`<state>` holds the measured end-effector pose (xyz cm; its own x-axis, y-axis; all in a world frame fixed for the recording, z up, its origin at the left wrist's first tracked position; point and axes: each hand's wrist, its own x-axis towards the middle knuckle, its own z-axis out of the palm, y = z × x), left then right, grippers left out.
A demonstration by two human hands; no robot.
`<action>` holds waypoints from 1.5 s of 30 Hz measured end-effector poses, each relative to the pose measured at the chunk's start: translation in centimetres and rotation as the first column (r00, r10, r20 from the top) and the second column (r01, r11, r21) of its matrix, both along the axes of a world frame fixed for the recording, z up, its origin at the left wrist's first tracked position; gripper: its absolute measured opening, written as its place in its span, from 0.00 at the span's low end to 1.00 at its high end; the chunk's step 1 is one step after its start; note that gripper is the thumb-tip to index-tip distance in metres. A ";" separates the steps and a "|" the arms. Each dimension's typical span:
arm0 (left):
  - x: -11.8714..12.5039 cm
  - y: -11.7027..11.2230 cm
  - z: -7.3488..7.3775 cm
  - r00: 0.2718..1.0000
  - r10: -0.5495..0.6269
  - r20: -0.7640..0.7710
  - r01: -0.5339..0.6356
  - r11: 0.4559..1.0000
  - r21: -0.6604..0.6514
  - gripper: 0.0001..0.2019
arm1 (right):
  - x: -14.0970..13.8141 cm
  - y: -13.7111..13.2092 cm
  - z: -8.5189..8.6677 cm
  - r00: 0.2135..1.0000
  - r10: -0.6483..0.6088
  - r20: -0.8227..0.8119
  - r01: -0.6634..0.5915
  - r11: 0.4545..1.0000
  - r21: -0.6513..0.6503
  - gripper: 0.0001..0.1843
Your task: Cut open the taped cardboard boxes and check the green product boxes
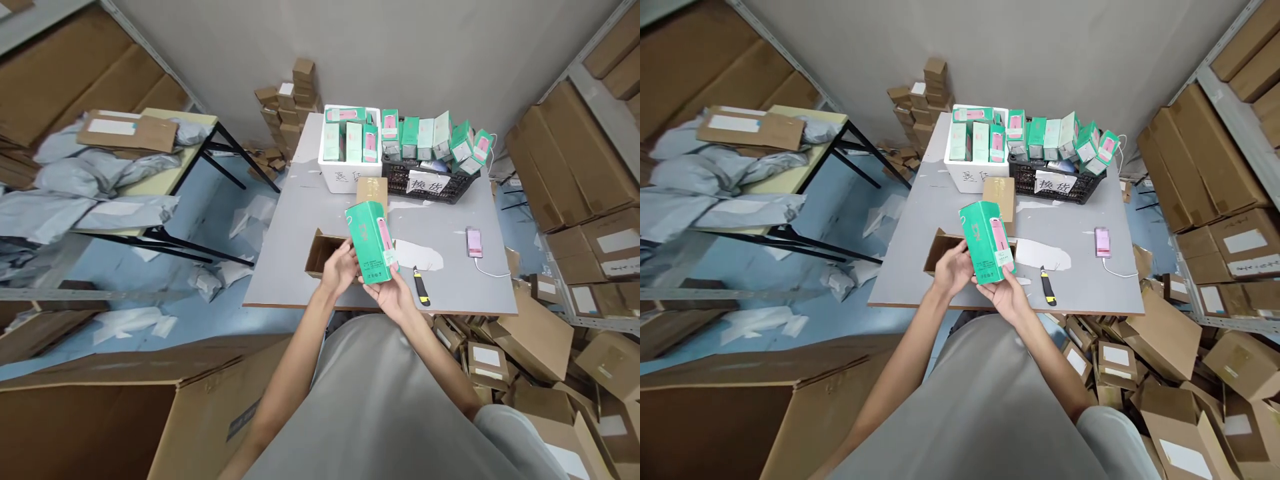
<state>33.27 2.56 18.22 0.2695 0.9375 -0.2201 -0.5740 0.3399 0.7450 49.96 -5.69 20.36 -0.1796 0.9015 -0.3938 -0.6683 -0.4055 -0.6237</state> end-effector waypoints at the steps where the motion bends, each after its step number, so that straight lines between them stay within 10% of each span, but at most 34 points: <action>1: 0.3 -0.7 -0.1 0.999 -0.043 0.010 0.043 0.999 -0.019 0.28 | 0.2 0.1 0.1 1.000 0.023 -0.001 -0.023 1.000 0.000 0.29; 7: 0.9 -1.6 0.8 0.994 0.017 -0.106 -0.018 1.000 -0.002 0.27 | 1.4 0.3 0.1 0.967 0.160 0.200 -0.169 0.985 0.026 0.37; 13: 0.5 -0.8 1.8 0.916 0.245 -0.319 -0.197 0.965 0.175 0.31 | 2.0 0.3 0.1 0.738 -0.250 0.626 0.118 0.962 0.245 0.54; 18: 2.1 -1.7 2.5 0.863 0.285 -0.416 -0.194 0.949 0.249 0.34 | 1.1 0.0 1.6 0.580 -0.331 0.744 0.039 0.924 0.381 0.55; 30: 1.3 -4.0 0.3 0.970 0.052 -0.238 -0.028 0.994 0.104 0.34 | 2.2 -0.1 -0.6 0.834 -0.193 0.516 0.089 0.972 0.220 0.55; 41: 2.6 -4.5 0.0 0.886 0.253 -0.389 -0.187 0.962 0.200 0.45 | 1.7 -1.1 1.4 0.471 -0.309 0.826 -0.015 0.934 0.358 0.48; 45: 2.4 -5.2 -0.1 0.891 0.254 -0.376 -0.179 0.958 0.223 0.47 | 1.6 -1.2 1.5 0.496 -0.324 0.805 0.026 0.933 0.360 0.52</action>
